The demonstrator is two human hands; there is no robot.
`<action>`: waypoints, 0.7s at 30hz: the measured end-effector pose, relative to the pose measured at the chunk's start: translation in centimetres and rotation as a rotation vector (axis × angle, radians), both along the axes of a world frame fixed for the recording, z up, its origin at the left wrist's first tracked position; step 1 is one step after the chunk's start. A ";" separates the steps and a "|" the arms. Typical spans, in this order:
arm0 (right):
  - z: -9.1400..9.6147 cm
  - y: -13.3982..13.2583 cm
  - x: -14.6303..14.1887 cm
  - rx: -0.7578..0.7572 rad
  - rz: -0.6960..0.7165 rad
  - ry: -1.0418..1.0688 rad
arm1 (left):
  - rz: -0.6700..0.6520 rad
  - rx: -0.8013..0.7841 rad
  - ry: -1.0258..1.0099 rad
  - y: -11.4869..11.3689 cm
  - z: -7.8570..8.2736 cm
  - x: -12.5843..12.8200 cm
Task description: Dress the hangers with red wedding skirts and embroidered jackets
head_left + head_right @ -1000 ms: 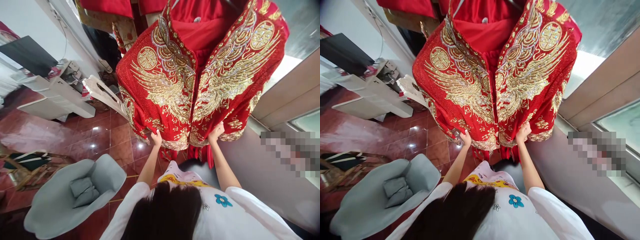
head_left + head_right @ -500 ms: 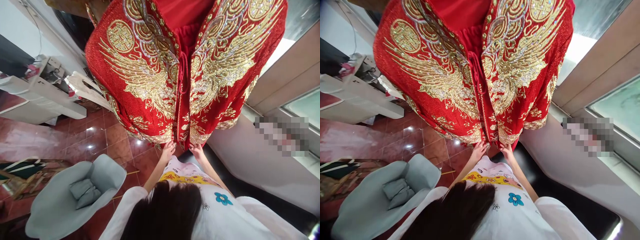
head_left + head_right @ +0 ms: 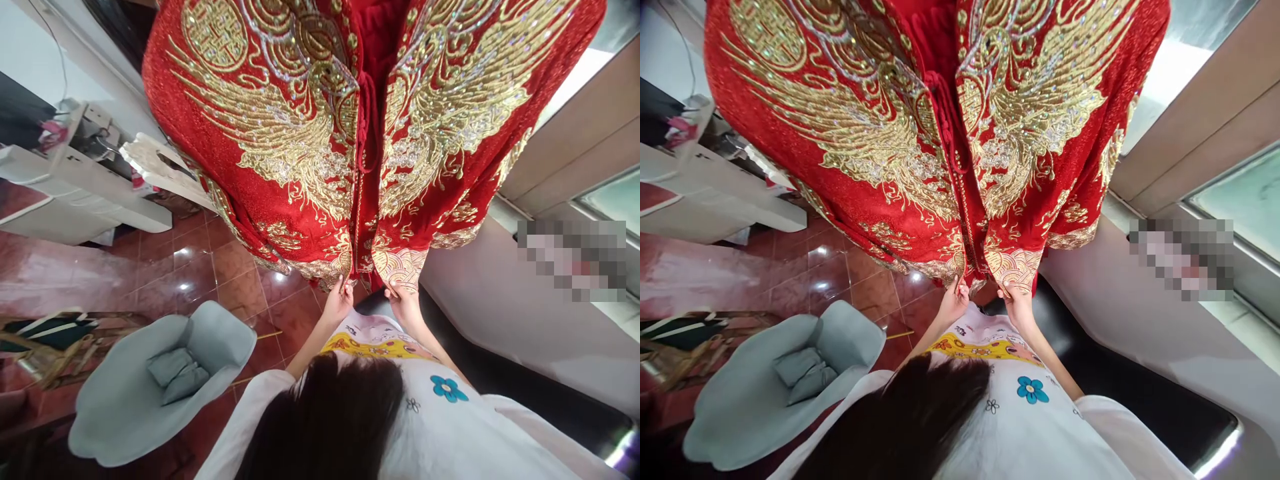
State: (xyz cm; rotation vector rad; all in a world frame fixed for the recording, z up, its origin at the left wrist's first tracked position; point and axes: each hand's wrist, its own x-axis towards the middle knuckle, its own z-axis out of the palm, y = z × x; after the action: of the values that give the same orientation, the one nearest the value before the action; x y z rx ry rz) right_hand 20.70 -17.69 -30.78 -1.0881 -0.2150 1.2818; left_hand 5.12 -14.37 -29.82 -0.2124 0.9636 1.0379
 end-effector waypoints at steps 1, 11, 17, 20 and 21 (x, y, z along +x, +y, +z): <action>0.8 -0.2 -0.1 0.013 0.006 -0.016 | -0.017 -0.017 -0.017 -0.2 0.8 0.2; 4.7 0.1 -0.9 0.021 0.127 -0.123 | -0.120 0.019 -0.065 -0.8 5.9 1.4; 5.7 1.1 -1.4 0.049 0.055 -0.185 | -0.112 0.153 -0.061 -0.5 5.8 2.1; 6.5 1.7 -1.7 0.071 0.049 -0.132 | -0.118 0.196 -0.071 -0.4 5.7 2.3; 6.7 1.9 -1.7 0.078 0.047 -0.117 | -0.113 0.205 -0.072 -0.4 5.7 2.3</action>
State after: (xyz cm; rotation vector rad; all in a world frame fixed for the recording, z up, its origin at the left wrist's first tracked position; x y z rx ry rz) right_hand 18.96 -15.83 -24.11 -1.0976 -0.3773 1.2424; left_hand 7.45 -14.74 -24.12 -0.0247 0.7893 1.0108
